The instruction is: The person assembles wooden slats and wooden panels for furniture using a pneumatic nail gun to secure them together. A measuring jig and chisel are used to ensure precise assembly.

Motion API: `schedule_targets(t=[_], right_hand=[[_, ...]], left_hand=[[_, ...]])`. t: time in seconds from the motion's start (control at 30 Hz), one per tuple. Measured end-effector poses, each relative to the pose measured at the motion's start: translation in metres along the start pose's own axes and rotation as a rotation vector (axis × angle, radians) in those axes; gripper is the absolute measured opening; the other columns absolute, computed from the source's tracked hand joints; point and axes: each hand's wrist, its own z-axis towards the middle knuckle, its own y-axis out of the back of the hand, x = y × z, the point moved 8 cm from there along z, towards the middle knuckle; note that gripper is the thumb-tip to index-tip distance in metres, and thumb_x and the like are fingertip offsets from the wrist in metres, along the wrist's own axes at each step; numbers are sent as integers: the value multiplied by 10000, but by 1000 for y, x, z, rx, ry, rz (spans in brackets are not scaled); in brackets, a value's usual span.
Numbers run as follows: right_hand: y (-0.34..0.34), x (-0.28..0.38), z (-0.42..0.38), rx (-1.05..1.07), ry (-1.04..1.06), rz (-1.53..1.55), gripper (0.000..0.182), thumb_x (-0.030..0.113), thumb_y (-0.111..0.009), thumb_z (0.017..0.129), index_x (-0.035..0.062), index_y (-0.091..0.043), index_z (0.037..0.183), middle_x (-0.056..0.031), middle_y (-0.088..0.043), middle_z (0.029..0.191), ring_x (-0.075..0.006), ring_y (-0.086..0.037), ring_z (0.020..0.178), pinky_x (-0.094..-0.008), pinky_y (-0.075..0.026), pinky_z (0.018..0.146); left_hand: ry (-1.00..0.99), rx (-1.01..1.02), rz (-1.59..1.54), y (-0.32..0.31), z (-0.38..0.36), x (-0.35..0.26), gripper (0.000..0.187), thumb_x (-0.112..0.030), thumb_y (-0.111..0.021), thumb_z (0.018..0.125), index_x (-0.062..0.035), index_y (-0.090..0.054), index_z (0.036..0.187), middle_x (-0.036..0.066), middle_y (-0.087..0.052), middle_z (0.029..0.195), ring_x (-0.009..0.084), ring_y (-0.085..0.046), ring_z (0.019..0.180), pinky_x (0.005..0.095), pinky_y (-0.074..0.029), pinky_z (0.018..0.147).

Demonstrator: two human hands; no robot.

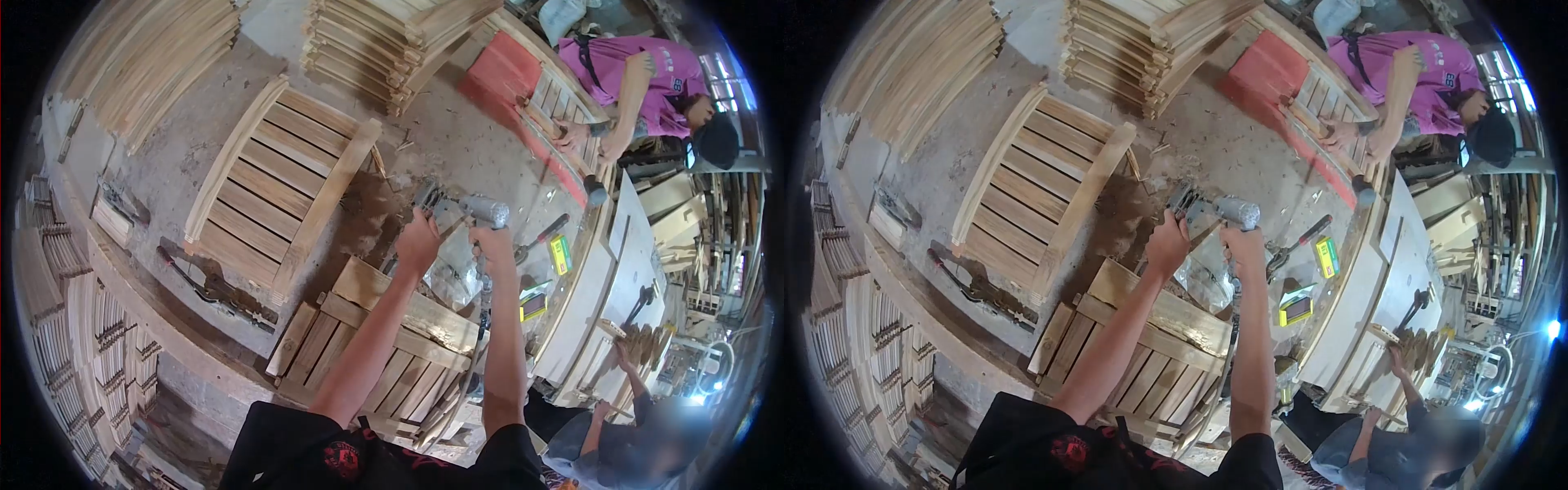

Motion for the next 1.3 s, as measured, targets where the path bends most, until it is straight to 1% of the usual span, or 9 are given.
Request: schedule_targets(t=[0.17,0.37,0.67,0.77,0.87,0.97,1.07,1.17,1.3], right_hand=[[7,-21,20,18,-21,6,63,22,-656,682,9,-603,715,-44,-544,596,-143,-489,412,-322,-382,368],[8,-19,26,42,39,11,162,-14,-641,668,36,-631,821,-23,-536,625,-123,-467,415,-296,-378,372],[5,-5,25,89,-62,-93,101,22,-658,674,47,-618,763,-35,-539,607,-142,-474,420,-326,-389,379],[6,14,36,135,-54,-154,104,64,-665,674,32,-577,627,-66,-536,573,-171,-475,420,-349,-366,385],[6,20,45,183,-105,-205,123,73,-670,663,28,-567,612,-80,-538,570,-182,-482,427,-357,-364,385],[7,16,54,201,-22,-160,125,70,-671,659,20,-564,619,-86,-541,569,-190,-486,427,-369,-366,383],[4,21,53,212,-47,-201,132,67,-674,654,10,-562,612,-94,-540,563,-198,-487,420,-383,-366,378],[2,24,52,219,-37,-269,107,66,-676,671,40,-575,645,-65,-533,614,-181,-491,451,-349,-385,376],[3,20,55,226,-31,-209,118,74,-667,672,18,-580,615,-91,-541,594,-205,-507,441,-376,-393,384]], left_hand=[[18,6,25,2,1,-4,287,-321,-450,997,-71,-493,1132,252,-686,902,471,-663,875,575,-511,761],[-16,-23,0,-4,2,0,309,-379,-431,1007,-86,-458,1103,265,-670,900,492,-651,868,598,-502,731],[-32,-73,47,3,-3,-7,263,-319,-471,991,-89,-500,1116,235,-688,861,458,-672,806,560,-528,695],[-67,-105,72,-5,2,-1,268,-313,-477,988,-84,-497,1126,240,-682,837,462,-670,778,557,-530,671],[-62,-110,71,-2,-2,-4,275,-308,-478,988,-78,-494,1138,241,-679,832,460,-669,778,565,-525,679],[-41,-86,19,-4,-1,-1,282,-353,-464,990,-97,-471,1107,259,-666,844,500,-651,798,601,-514,689],[-30,-111,42,-8,1,3,283,-354,-462,991,-95,-470,1104,262,-666,847,503,-649,807,603,-512,696],[-52,-102,43,-7,0,1,296,-358,-463,990,-84,-470,1104,261,-667,858,501,-648,823,598,-510,712],[-49,-77,78,-4,4,-3,299,-324,-467,988,-56,-491,1118,267,-673,875,485,-655,840,586,-507,733]])
